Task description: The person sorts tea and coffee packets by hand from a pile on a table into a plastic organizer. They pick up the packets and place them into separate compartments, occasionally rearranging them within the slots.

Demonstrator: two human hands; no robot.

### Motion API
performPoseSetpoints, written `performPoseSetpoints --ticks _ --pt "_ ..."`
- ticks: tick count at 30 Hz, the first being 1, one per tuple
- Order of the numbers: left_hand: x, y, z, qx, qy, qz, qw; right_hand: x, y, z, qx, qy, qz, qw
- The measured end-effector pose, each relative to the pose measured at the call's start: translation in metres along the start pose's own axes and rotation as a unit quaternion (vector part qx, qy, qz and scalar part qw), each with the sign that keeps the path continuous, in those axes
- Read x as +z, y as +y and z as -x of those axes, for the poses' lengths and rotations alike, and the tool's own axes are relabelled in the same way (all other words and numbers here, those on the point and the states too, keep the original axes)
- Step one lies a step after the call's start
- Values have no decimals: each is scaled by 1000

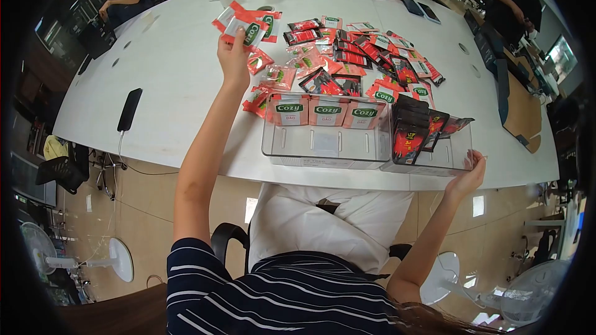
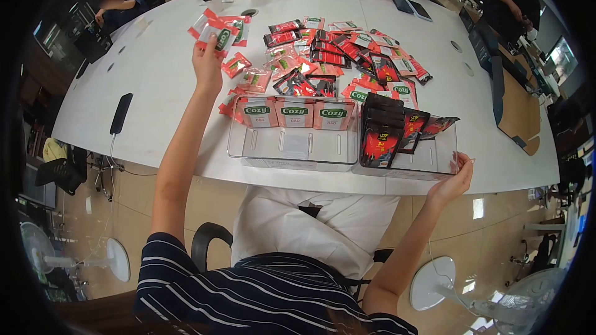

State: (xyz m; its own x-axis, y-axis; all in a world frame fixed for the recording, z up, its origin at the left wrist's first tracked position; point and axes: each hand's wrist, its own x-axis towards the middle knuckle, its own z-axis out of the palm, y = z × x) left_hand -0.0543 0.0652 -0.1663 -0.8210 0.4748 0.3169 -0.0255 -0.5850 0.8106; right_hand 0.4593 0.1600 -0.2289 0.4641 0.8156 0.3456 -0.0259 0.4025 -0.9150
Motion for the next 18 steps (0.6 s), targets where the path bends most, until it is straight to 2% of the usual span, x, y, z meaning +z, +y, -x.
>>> performPoseSetpoints --ticks 2,5,8,10,12,14,15,16,18 --pt "0 21 18 -19 -8 25 999 0 -2 2 -30 40 7 999" --pt "-4 50 56 -2 -25 33 999 12 -28 26 -176 153 123 965" --pt "-6 76 103 70 -23 19 997 34 -57 69 -294 131 108 941" --pt "-8 87 140 102 -2 14 995 49 -69 102 -356 25 34 933" --pt "-7 88 179 111 0 61 992 70 -100 143 -330 -193 -22 924" --pt "-11 77 215 105 -7 63 992 95 -134 167 -328 -348 40 878" --pt "-13 70 231 85 9 46 995 107 -143 177 -282 -397 17 873" --pt "-16 64 243 89 -19 41 995 116 -148 186 -235 -445 -6 864" --pt "-12 59 263 60 -30 78 995 124 -139 202 -218 -462 -8 860"
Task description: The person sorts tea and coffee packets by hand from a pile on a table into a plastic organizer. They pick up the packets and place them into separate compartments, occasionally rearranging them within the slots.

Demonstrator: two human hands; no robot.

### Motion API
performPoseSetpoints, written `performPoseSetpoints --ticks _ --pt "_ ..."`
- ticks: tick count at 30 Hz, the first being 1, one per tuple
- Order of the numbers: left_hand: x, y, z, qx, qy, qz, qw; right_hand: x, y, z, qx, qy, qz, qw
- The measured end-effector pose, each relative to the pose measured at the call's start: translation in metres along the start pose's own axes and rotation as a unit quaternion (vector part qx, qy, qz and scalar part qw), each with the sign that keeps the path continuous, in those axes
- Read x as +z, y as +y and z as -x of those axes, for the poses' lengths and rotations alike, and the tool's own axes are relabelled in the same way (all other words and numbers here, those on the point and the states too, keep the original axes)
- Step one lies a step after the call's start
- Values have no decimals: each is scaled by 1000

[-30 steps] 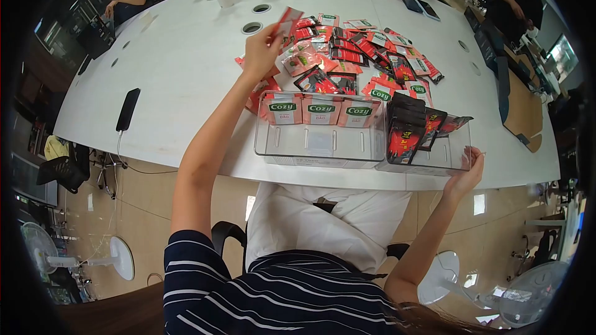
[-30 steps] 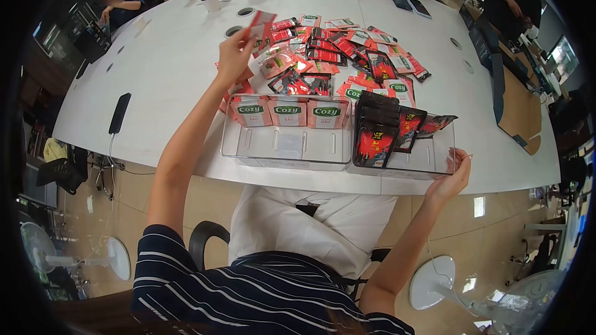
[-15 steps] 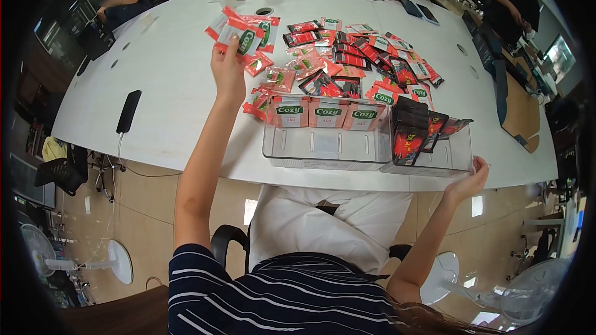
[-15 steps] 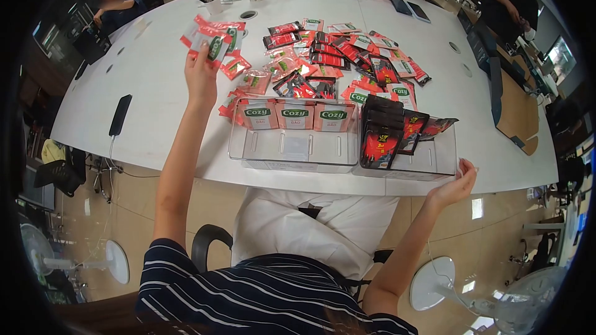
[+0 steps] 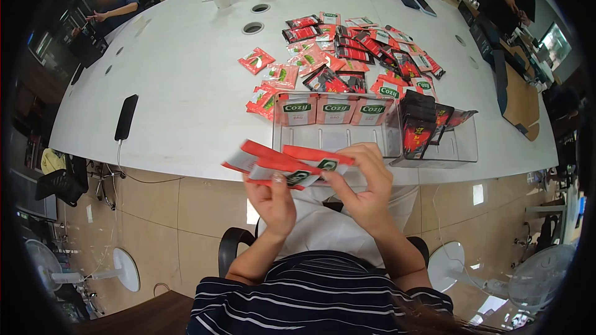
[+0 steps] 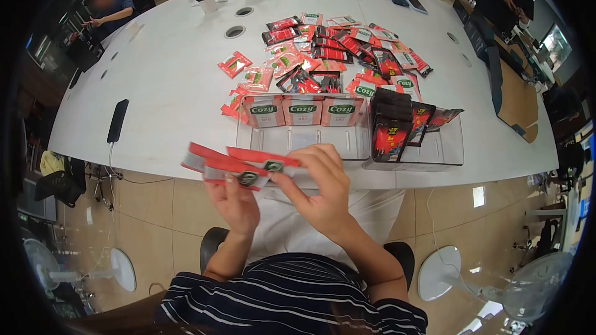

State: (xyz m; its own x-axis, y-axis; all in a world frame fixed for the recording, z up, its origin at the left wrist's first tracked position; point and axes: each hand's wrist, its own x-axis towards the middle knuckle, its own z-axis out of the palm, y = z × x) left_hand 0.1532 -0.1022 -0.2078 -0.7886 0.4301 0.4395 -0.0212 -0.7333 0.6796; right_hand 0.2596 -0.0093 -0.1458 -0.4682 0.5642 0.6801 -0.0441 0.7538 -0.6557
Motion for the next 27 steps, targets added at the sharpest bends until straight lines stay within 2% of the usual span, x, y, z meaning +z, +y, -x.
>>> performPoseSetpoints --ticks 1,5,6,8,12,15,16,21,27 --pt "1 0 4 -14 -1 21 1000 5 2 2 5 -10 -6 1000" --pt "-11 0 -15 48 63 -41 996 2 -4 -9 71 -28 -22 997" --pt "-14 2 -23 22 102 -57 993 0 -2 -14 50 -11 4 999" --pt "-31 -3 -45 45 98 -95 990 -5 8 -29 6 24 56 998" --pt "-49 -21 -75 43 119 -142 982 -7 19 -58 -99 -66 240 963" --pt "-45 -8 -79 -102 97 -66 988 8 29 -64 -128 -175 262 941" --pt "-42 -9 -82 -103 111 -25 988 14 32 -66 -139 -192 271 933" --pt "-47 -10 -81 -113 78 -18 990 39 34 -82 -181 -241 325 896" --pt "-47 -10 -80 -130 68 -15 989 46 42 -93 -216 -223 347 885"
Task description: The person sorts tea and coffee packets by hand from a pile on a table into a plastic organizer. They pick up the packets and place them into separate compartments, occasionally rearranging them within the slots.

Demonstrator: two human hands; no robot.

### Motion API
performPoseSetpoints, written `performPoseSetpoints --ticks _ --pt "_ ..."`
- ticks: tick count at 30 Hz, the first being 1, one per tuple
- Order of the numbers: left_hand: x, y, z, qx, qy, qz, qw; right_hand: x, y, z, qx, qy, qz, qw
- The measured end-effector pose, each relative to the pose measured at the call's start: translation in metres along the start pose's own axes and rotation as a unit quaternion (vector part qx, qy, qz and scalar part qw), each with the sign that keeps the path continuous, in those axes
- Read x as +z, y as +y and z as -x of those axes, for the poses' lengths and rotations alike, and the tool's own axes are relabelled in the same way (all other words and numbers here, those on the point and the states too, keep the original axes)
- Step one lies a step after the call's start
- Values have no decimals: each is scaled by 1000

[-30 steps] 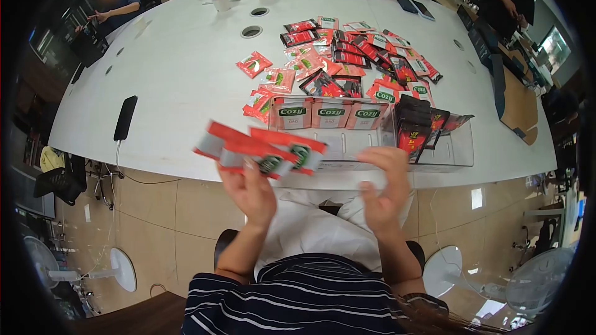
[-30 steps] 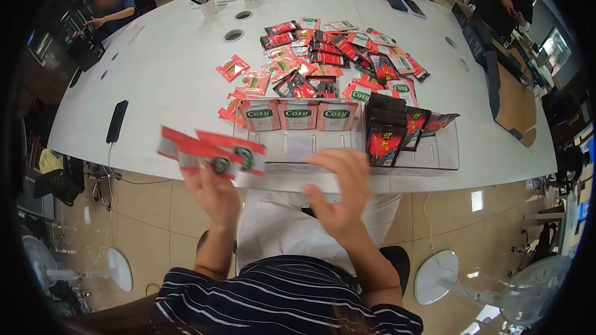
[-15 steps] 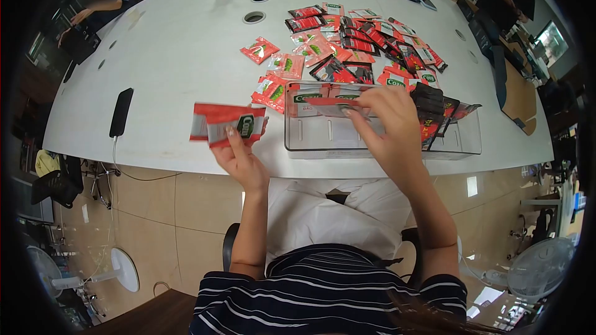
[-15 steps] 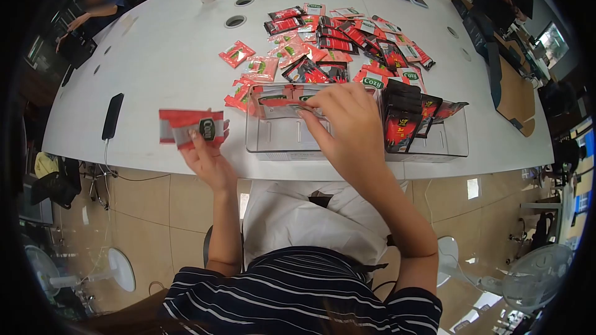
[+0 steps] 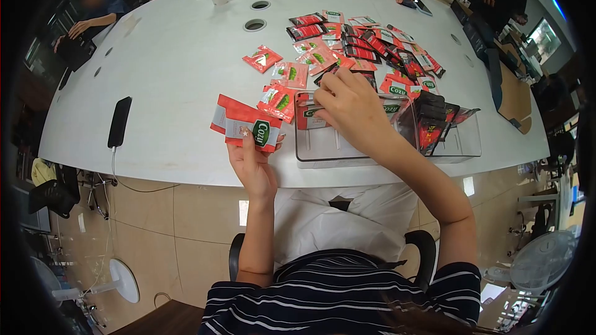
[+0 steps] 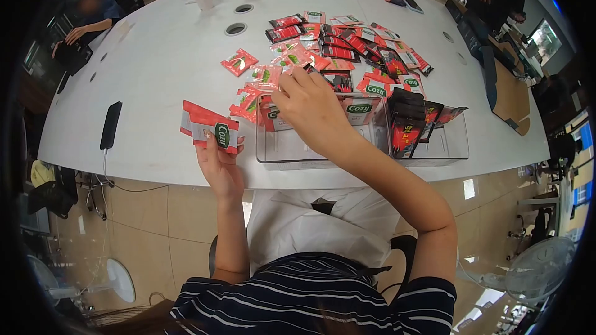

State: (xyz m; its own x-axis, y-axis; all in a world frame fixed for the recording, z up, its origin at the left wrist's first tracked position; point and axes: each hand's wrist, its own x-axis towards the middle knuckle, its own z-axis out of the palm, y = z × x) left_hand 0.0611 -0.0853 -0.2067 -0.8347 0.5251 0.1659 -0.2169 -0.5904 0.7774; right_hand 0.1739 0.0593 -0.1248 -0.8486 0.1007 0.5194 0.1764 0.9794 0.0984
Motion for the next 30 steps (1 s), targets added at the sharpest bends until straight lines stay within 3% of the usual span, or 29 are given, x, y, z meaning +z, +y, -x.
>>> performPoseSetpoints --ticks 6,12,15,18,24,27,30 --pt "1 1 0 7 -16 7 1000 1 0 -6 31 10 20 999" --pt "-5 -5 0 20 -15 33 999 -1 2 -7 33 -43 48 997" --pt "1 -2 0 29 3 32 999 2 -2 -6 19 55 -4 998" --pt "1 -4 0 40 5 25 999 -9 -16 -7 32 56 -133 989" --pt "-3 -7 1 52 -21 1 998 -6 -27 -2 50 47 -255 964" --pt "-2 -5 4 46 1 16 999 -16 -21 -2 107 21 -314 943" --pt "-1 -4 4 46 6 -13 999 -22 -12 3 199 98 -417 881"
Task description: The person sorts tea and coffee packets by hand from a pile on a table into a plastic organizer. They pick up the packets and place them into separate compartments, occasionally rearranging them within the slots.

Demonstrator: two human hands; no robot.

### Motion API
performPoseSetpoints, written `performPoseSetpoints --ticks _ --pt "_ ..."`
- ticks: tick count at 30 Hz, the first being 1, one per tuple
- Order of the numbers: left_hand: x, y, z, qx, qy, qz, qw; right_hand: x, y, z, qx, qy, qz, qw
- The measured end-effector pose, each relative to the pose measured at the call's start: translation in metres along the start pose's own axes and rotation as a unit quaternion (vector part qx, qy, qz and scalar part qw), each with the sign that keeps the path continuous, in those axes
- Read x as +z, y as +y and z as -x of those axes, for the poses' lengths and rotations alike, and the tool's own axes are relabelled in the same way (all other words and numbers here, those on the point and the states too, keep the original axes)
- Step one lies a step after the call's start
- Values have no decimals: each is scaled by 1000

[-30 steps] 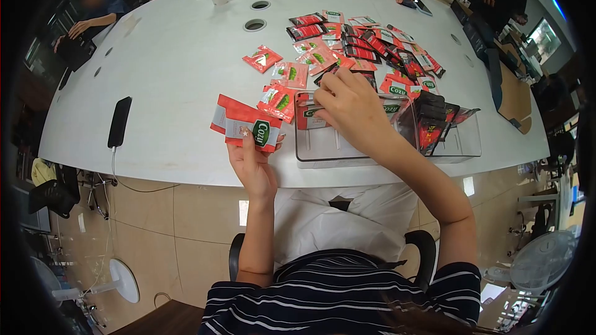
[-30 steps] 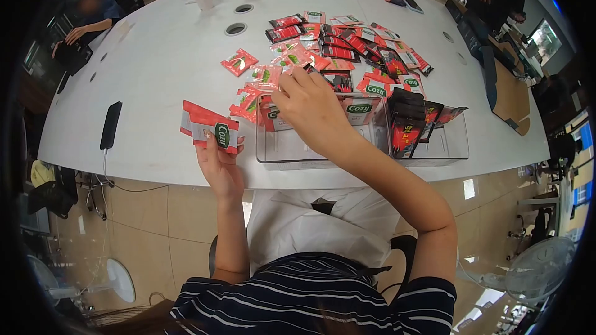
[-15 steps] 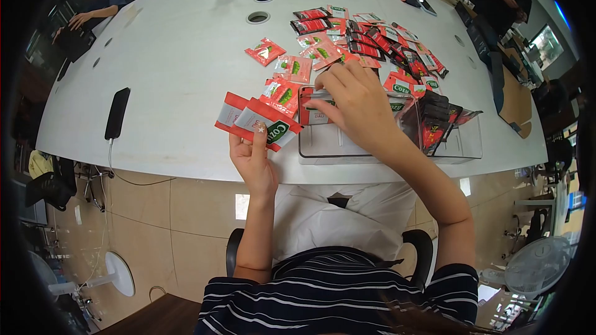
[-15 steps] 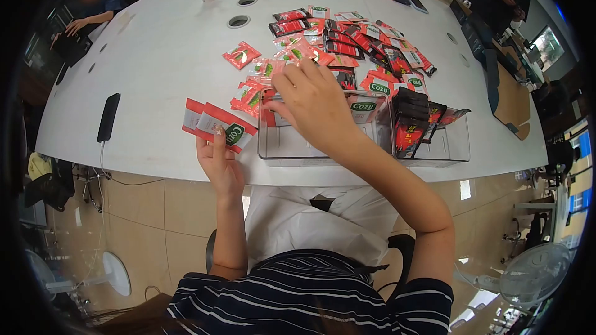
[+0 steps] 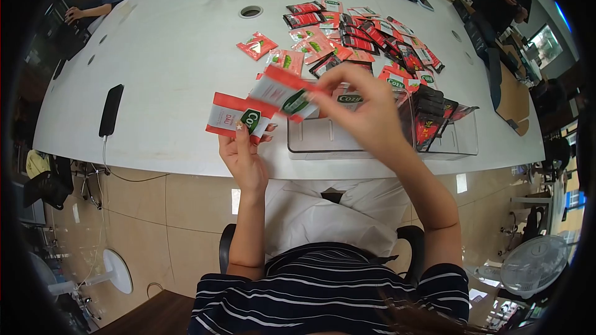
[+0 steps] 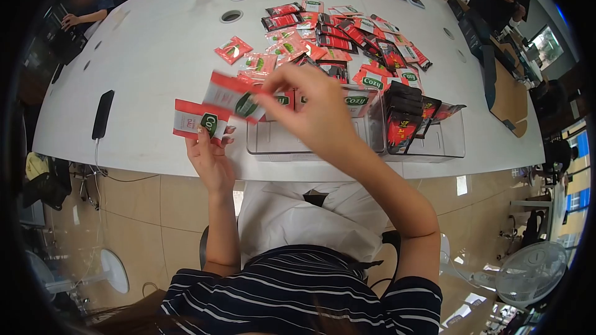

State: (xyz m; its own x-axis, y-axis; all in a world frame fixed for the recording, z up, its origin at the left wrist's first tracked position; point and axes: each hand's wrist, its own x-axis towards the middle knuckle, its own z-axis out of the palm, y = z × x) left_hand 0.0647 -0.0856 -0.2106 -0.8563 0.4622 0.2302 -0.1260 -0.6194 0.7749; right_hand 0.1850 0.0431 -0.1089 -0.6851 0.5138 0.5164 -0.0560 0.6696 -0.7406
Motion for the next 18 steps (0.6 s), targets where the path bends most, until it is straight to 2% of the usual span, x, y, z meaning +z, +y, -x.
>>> performPoseSetpoints --ticks 1,4,5,9,12,18 --pt "0 0 0 3 -5 -18 1000 -8 3 -2 -31 35 -42 998" --pt "-1 1 0 -12 -11 -32 999 -37 -6 -2 -24 105 55 993" --pt "0 1 0 -11 0 -29 1000 -43 -5 0 -5 114 35 993" --pt "1 0 -1 -6 11 -22 1000 -52 9 11 -14 37 148 988" --pt "-4 -3 -1 -5 -7 -31 999 -48 28 17 -125 -43 289 948" --pt "-3 -3 -1 -9 -9 -45 999 -47 35 14 -165 -54 349 921"
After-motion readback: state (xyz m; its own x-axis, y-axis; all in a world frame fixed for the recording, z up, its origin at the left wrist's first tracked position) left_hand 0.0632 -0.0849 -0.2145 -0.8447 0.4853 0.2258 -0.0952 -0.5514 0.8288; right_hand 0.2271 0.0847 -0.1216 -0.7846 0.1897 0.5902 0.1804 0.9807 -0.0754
